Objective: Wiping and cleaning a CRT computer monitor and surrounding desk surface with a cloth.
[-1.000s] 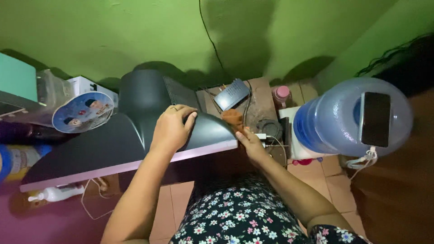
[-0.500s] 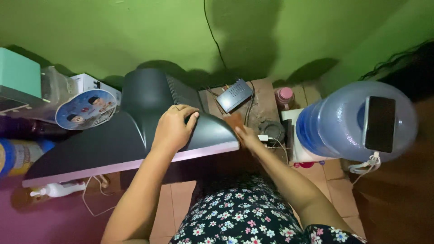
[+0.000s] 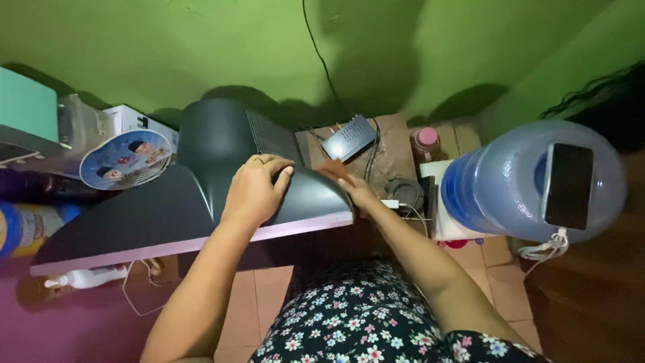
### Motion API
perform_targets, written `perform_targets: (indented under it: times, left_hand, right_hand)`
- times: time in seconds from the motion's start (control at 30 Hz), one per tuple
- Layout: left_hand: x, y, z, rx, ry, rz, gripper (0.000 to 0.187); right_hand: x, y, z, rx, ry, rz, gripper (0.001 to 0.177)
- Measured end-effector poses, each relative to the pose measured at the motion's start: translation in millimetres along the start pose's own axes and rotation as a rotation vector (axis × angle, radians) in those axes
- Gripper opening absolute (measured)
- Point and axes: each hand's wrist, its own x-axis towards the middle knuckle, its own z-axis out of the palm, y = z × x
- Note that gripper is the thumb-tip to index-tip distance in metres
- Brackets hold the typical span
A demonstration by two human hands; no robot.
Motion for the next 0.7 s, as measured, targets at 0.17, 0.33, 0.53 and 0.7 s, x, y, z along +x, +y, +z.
perform_targets:
  times: [0.17,0.33,0.53,0.7]
  left_hand:
    - [4,-7,1,-0.008,-0.019,0.004,0.023]
    - [4,-2,-2,-0.008,-0.028,-0.020,0.023]
    - [2,-5,3,0.020,-0.011,0.028,0.022]
    - [3,-3,1,-0.003,-0.017,0.005,0.022]
  right_hand:
    - [-47,-11,5,0.061,0.092,0.147,0.049]
    - [-77,-71,-13,0.307,0.010,0.195,0.046]
    - [-6,-86,-3,0.081,-0.233,-0.164,0.049]
    - [29,22,-7,-0.014,-0.255,-0.012,0.061]
